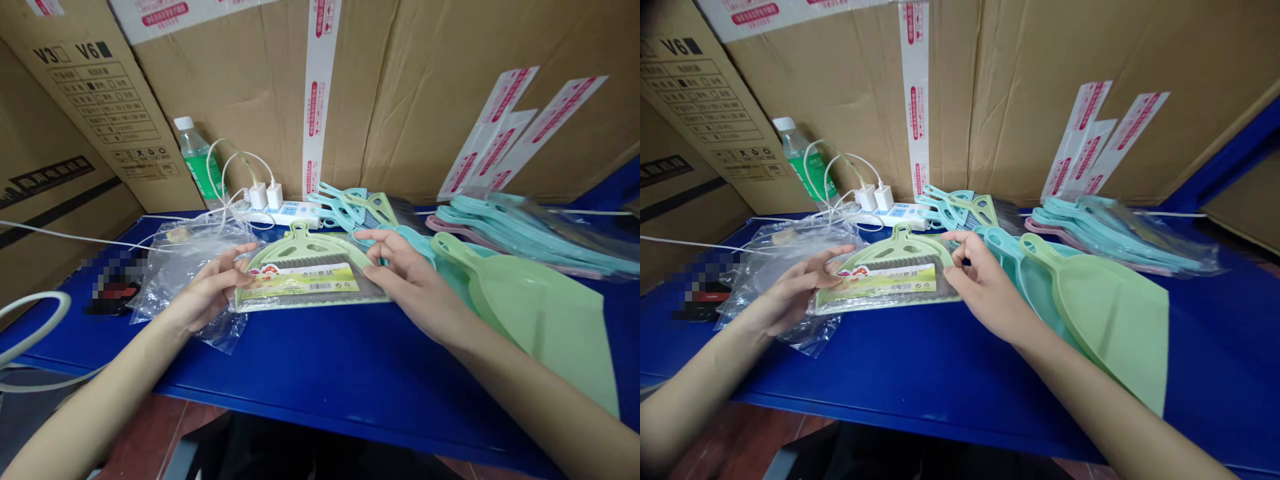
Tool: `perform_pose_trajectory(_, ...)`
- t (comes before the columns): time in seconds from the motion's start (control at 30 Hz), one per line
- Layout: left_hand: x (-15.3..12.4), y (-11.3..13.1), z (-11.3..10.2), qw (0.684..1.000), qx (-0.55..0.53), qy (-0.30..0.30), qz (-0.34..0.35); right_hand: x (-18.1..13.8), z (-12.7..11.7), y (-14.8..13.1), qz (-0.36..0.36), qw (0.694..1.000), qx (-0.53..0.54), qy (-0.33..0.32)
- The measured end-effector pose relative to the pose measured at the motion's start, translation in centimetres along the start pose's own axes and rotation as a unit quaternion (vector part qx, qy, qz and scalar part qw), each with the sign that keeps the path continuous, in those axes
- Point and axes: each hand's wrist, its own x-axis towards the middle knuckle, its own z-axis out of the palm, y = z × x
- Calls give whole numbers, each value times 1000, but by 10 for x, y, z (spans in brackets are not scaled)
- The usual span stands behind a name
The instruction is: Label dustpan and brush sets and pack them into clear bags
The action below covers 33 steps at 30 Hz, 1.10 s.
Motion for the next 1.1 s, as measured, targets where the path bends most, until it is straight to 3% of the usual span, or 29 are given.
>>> perform_pose_trajectory(0.2,4,-1,3,995,-56,51,-58,0,2,1,-28,1000,5,-7)
perform_pose_trajectory(0.33,0,4,8,995,-56,1,-77,0,3,0,-32,999,-3,-6)
perform_pose_trajectory(0.5,-1,5,11,995,-75,12,-60,-1,2,-5,-7,1000,2,-2)
perform_pose_trajectory(0.63,-1,2,10,999,-43,12,-21,-1,3,-3,38,997,66,11)
perform_pose_trajectory(0.73,-1,-1,10,999,-18,-8,31,2,5,-2,111,975,187,36)
perform_pose_trajectory(0.87,-2,-4,11,995,-1,10,98,4,10,-3,193,919,340,53)
perform_pose_trajectory(0.97,-3,-7,13,993,3,16,114,1,18,-1,207,895,396,5)
perform_pose_trajectory(1.1,-3,-12,16,990,22,19,137,-7,29,4,184,891,413,-48)
